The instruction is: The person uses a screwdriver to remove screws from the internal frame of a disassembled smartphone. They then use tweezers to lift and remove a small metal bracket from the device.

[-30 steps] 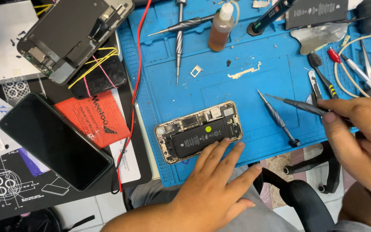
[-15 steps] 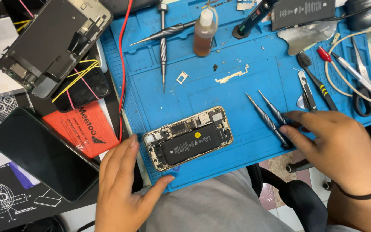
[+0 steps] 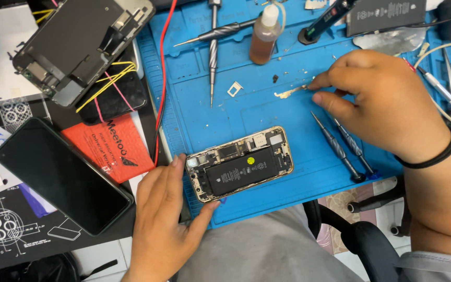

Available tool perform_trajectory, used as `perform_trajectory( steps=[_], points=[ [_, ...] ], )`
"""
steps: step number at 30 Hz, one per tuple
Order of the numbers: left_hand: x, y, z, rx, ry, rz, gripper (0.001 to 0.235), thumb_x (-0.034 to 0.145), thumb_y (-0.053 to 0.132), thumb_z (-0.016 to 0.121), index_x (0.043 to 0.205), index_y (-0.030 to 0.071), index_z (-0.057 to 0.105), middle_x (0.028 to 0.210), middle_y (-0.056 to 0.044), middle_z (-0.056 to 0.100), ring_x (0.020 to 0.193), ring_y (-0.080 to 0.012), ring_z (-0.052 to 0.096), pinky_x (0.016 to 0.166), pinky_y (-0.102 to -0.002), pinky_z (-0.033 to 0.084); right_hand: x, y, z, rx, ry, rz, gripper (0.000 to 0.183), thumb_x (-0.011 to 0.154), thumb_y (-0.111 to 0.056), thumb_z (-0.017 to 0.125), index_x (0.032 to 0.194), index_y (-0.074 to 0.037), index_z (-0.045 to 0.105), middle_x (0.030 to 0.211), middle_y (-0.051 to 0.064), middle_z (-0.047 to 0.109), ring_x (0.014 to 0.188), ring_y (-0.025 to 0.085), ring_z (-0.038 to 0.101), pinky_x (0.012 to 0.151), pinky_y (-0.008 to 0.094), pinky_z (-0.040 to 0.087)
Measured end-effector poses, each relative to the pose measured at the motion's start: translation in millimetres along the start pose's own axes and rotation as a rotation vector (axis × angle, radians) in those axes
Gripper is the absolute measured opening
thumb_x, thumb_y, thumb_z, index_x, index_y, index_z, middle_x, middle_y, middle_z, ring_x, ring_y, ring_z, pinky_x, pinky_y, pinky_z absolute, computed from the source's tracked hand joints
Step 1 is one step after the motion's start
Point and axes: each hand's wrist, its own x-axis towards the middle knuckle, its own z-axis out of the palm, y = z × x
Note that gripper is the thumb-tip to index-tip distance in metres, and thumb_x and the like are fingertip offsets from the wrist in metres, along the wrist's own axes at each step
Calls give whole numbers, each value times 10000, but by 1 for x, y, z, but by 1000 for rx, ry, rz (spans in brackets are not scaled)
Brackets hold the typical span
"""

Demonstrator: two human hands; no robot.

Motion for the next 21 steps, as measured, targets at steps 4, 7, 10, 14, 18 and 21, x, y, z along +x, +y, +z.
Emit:
perform_trajectory(
  steps=[4, 7, 10, 14, 18, 21],
  points=[
    [3, -1, 2, -44, 10, 57, 911, 771, 212, 871, 1501, -47, 392, 1316, -194, 610, 1212, -388, 537, 1031, -479, 432, 7, -17, 3, -43, -5, -73, 183, 820, -140, 836, 988, -94, 781, 854, 89, 656, 750, 277, 653, 627, 372, 507],
    [3, -2, 3, -45, 12, 85, 910, 773, 216, 865, 1503, -34, 383, 1353, -208, 589, 1234, -401, 521, 1051, -501, 416, 5, -24, 5, 6, -33, -73, 185, 838, -159, 817, 1011, -111, 770, 890, 71, 669, 755, 263, 649, 638, 364, 508],
    [3, -3, 4, -33, 7, 95, 936, 775, 237, 864, 1511, -41, 357, 1367, -213, 572, 1247, -409, 509, 1066, -515, 394, -4, -21, 3, -94, -70, -47, 206, 815, -168, 819, 1005, -99, 775, 854, 81, 670, 738, 271, 653, 626, 367, 510],
    [0, -5, 5, -13, 7, 87, 987, 768, 277, 872, 1521, -48, 323, 1381, -211, 569, 1229, -397, 509, 1059, -512, 383, -27, -8, -5, -234, -176, 143, 242, 801, -193, 830, 995, -62, 764, 838, 91, 711, 718, 249, 691, 632, 352, 540],
    [-1, -9, 8, -19, 9, 95, 1017, 769, 304, 876, 1536, -38, 303, 1404, -193, 583, 1204, -375, 523, 1042, -508, 383, -68, -4, 0, -141, -148, 299, 292, 788, -209, 831, 992, -27, 729, 856, 113, 710, 747, 223, 724, 653, 324, 568],
    [0, -10, 9, -21, 21, 87, 1022, 773, 318, 880, 1543, -29, 305, 1405, -176, 587, 1199, -373, 538, 1042, -504, 387, -93, -9, 3, -125, -159, 407, 348, 733, -216, 848, 998, -19, 736, 836, 117, 704, 732, 227, 723, 631, 321, 564]
  ],
)
